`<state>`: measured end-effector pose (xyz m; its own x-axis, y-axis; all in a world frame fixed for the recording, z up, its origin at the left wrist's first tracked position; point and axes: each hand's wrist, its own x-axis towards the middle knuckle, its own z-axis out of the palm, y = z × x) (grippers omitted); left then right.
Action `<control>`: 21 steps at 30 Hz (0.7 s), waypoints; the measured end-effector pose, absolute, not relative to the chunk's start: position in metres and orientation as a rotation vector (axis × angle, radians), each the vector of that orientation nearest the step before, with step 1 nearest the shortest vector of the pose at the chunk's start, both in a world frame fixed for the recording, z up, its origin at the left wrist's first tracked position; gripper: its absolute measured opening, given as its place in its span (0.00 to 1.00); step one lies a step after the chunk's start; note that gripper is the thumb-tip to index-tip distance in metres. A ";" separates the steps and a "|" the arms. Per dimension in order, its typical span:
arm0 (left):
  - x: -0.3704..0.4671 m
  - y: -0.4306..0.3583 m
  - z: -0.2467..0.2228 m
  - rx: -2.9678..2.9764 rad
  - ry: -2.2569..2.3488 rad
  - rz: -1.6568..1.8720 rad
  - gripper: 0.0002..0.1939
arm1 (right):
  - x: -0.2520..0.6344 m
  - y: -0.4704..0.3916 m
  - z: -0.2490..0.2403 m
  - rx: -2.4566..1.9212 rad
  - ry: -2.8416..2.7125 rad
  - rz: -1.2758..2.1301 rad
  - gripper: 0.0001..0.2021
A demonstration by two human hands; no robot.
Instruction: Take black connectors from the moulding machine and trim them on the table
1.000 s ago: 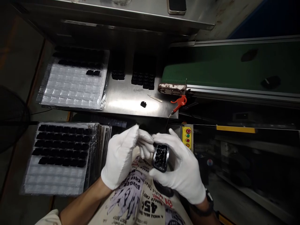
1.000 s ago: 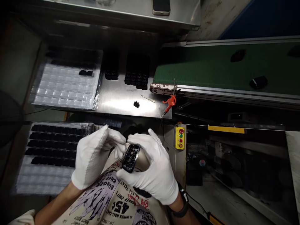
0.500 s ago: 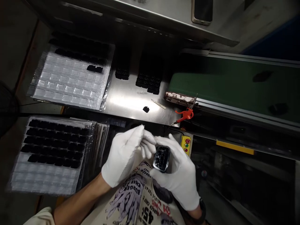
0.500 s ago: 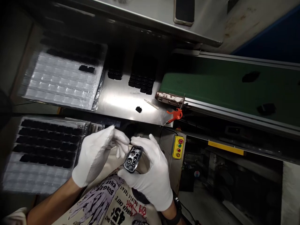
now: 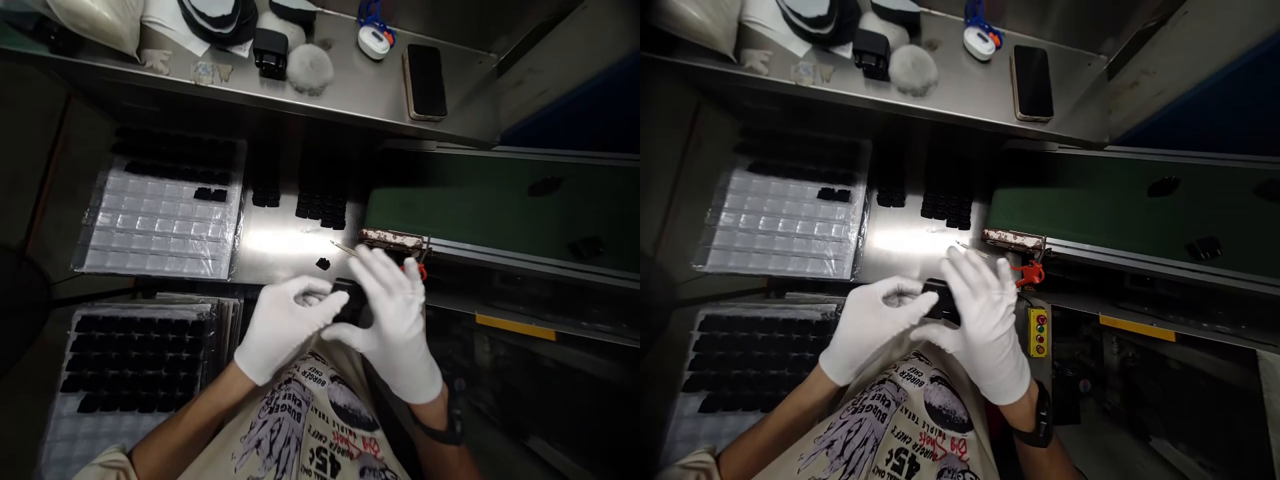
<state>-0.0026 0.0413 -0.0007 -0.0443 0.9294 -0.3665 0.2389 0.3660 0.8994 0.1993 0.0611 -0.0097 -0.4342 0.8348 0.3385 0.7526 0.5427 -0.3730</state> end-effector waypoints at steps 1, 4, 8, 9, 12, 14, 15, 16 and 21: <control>-0.009 0.043 -0.004 0.908 1.501 0.782 0.16 | 0.202 0.064 -0.006 -1.316 -2.223 0.233 0.34; -0.022 0.044 -0.013 0.516 1.366 0.822 0.22 | 0.215 0.067 0.007 -1.452 -1.885 0.281 0.30; -0.026 0.047 -0.023 0.309 1.154 0.931 0.21 | 0.226 0.060 0.014 -1.536 -1.545 0.374 0.17; -0.024 0.048 -0.026 0.294 1.057 0.958 0.21 | 0.227 0.058 0.013 -1.538 -1.521 0.384 0.17; -0.019 0.050 -0.032 0.251 0.684 1.032 0.25 | 0.227 0.053 0.010 -1.548 -1.485 0.387 0.15; -0.016 0.049 -0.034 0.149 0.471 1.061 0.33 | 0.224 0.052 0.008 -1.560 -1.460 0.406 0.15; -0.016 0.048 -0.034 0.073 0.394 1.069 0.37 | 0.222 0.051 0.007 -1.563 -1.449 0.422 0.15; -0.016 0.045 -0.035 -0.008 0.336 1.069 0.40 | 0.220 0.051 0.006 -1.563 -1.439 0.437 0.15; -0.038 0.044 -0.066 -0.199 0.476 1.127 0.31 | 0.212 0.050 -0.012 -1.590 -1.409 0.563 0.16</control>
